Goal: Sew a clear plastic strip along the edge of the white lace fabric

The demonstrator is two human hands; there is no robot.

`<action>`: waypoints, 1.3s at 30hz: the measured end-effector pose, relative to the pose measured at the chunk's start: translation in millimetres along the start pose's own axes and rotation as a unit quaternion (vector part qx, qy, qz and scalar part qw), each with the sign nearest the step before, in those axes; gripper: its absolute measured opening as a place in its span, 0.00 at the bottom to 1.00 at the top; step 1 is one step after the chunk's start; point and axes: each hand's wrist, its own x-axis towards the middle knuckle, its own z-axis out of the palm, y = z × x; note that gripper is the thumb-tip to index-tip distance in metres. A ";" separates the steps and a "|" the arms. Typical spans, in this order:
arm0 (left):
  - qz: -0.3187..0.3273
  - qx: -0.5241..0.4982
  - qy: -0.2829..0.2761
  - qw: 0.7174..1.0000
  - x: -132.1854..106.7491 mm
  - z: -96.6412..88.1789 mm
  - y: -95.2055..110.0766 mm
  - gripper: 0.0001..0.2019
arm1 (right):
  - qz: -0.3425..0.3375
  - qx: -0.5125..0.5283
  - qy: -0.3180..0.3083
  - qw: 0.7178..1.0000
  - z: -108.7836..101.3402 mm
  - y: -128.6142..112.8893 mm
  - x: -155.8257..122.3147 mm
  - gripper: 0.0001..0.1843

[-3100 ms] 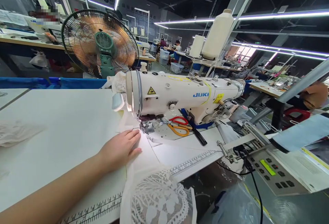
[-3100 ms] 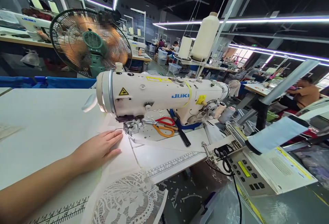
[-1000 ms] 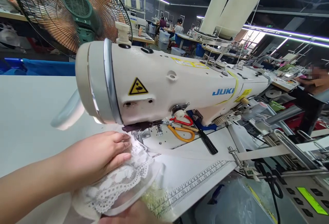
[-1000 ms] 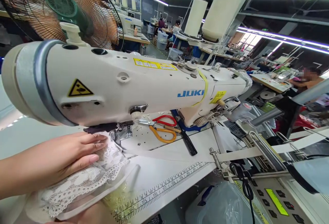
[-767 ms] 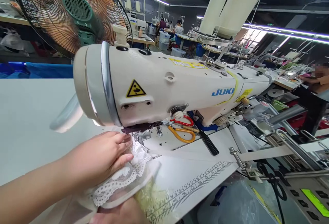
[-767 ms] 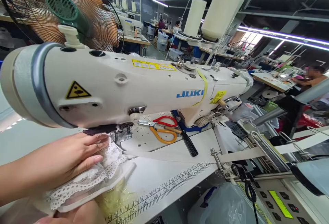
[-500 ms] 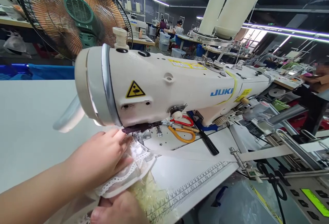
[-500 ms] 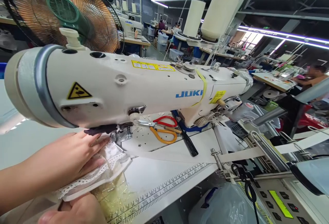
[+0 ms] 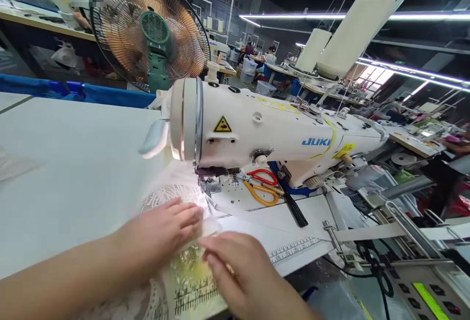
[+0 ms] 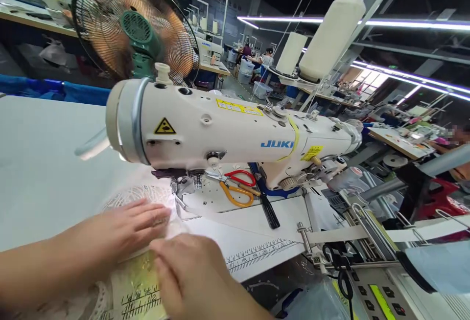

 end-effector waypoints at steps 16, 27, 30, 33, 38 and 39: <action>0.013 -0.098 0.129 0.987 -18.9 -8.4 31.2 0.18 | -0.081 -0.333 -0.063 0.937 -2.2 44.9 0.9 0.22; 0.068 -0.147 0.179 0.970 -9.4 -6.2 -3.9 0.17 | -0.033 -0.414 -0.127 0.901 0.2 27.5 33.9 0.22; 0.097 -0.140 0.184 0.968 -4.3 -8.8 -13.9 0.15 | 0.016 -0.432 -0.197 0.880 -2.6 18.1 46.4 0.29; 0.119 -0.127 0.181 0.968 0.6 -10.3 -23.7 0.13 | 0.071 -0.441 -0.270 0.853 -5.1 5.7 61.5 0.35; 0.128 -0.120 0.172 0.969 7.5 -7.3 -40.3 0.14 | 0.148 -0.444 -0.357 0.808 -4.7 -13.8 85.3 0.46; 0.130 -0.115 0.174 0.969 8.8 -6.3 -43.6 0.14 | 0.159 -0.447 -0.366 0.801 -3.9 -15.7 88.4 0.47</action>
